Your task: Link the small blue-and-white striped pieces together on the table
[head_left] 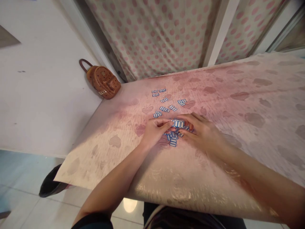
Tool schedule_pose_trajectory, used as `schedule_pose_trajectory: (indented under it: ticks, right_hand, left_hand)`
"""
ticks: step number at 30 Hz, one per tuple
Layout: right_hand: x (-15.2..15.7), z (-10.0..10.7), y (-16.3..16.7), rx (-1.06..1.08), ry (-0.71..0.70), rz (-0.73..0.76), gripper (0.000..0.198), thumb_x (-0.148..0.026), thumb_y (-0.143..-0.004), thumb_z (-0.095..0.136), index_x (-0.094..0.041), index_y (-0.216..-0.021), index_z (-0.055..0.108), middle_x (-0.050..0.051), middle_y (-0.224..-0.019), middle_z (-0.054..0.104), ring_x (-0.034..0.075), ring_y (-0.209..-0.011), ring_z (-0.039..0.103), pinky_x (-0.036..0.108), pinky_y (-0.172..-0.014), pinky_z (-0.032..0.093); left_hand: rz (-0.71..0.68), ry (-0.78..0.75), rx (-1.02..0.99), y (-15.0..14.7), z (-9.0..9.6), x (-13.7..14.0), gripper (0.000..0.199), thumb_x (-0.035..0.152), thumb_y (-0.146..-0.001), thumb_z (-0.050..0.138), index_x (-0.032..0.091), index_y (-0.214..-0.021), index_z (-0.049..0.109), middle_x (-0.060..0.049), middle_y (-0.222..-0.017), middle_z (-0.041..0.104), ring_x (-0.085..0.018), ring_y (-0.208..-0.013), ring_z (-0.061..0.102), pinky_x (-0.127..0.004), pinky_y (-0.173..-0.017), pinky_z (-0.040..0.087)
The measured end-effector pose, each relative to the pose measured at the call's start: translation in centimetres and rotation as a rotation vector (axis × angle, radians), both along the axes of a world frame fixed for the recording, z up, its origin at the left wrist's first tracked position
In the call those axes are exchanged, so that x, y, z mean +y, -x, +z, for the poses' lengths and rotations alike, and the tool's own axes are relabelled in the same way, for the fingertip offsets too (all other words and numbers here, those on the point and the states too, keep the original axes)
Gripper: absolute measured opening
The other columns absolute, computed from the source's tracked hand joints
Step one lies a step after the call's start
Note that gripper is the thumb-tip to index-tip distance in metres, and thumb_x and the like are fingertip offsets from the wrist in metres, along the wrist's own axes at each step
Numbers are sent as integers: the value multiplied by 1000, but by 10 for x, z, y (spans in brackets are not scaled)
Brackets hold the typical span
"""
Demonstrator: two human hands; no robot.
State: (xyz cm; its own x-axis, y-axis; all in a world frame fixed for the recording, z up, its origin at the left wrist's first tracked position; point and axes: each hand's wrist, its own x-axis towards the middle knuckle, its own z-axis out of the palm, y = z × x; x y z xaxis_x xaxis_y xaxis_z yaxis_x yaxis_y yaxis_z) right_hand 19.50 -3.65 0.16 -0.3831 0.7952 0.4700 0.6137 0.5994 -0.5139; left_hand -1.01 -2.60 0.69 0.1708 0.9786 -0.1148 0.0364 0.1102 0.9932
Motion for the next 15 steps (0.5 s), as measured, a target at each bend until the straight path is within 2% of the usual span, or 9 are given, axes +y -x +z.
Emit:
schedule_pose_trajectory:
  ticks: [4, 6, 9, 11, 13, 15]
  right_hand:
    - [1, 0, 0, -1, -79, 57, 25, -22, -96, 55, -24, -120, 63, 7, -106, 68, 26, -92, 66, 41, -83, 51]
    - [1, -1, 0, 3, -72, 49, 25, -23, -97, 55, -24, -120, 64, 7, -104, 69, 26, -90, 66, 41, -82, 51]
    - [4, -3, -3, 26, -1, -40, 21, -24, -97, 53, -24, -114, 64, 6, -95, 69, 24, -81, 65, 38, -74, 50]
    - [6, -6, -8, 17, 42, -130, 13, -25, -96, 53, -23, -103, 64, 5, -89, 69, 24, -74, 64, 36, -69, 48]
    - [9, -12, -12, -50, 59, -199, 11, -28, -95, 55, -23, -89, 61, 6, -85, 68, 23, -71, 63, 36, -66, 46]
    - [11, -18, -15, -141, 71, -241, 16, -33, -92, 60, -23, -80, 58, 6, -82, 66, 23, -68, 61, 36, -65, 44]
  left_hand:
    - [-14, 14, 9, 0, 2, -1, 13, 29, -85, 75, 17, -89, 79, -6, -84, 78, -17, -78, 76, -22, -68, 58]
    - [-11, 14, 2, 0, 2, 0, 14, 29, -85, 75, 16, -89, 79, -6, -85, 79, -16, -78, 76, -23, -69, 59]
    - [60, -18, -28, 1, 0, 2, 15, 29, -84, 75, 15, -90, 78, -7, -85, 79, -16, -76, 76, -25, -71, 60]
    - [133, -57, -43, 3, -2, 4, 17, 31, -83, 76, 15, -90, 78, -7, -86, 78, -17, -76, 75, -27, -72, 61]
    - [186, -89, -41, 6, -4, 7, 19, 32, -81, 77, 15, -89, 78, -7, -87, 78, -18, -77, 75, -28, -72, 62]
    - [209, -102, -29, 8, -7, 8, 20, 34, -80, 78, 15, -89, 78, -7, -88, 78, -19, -78, 76, -29, -71, 62]
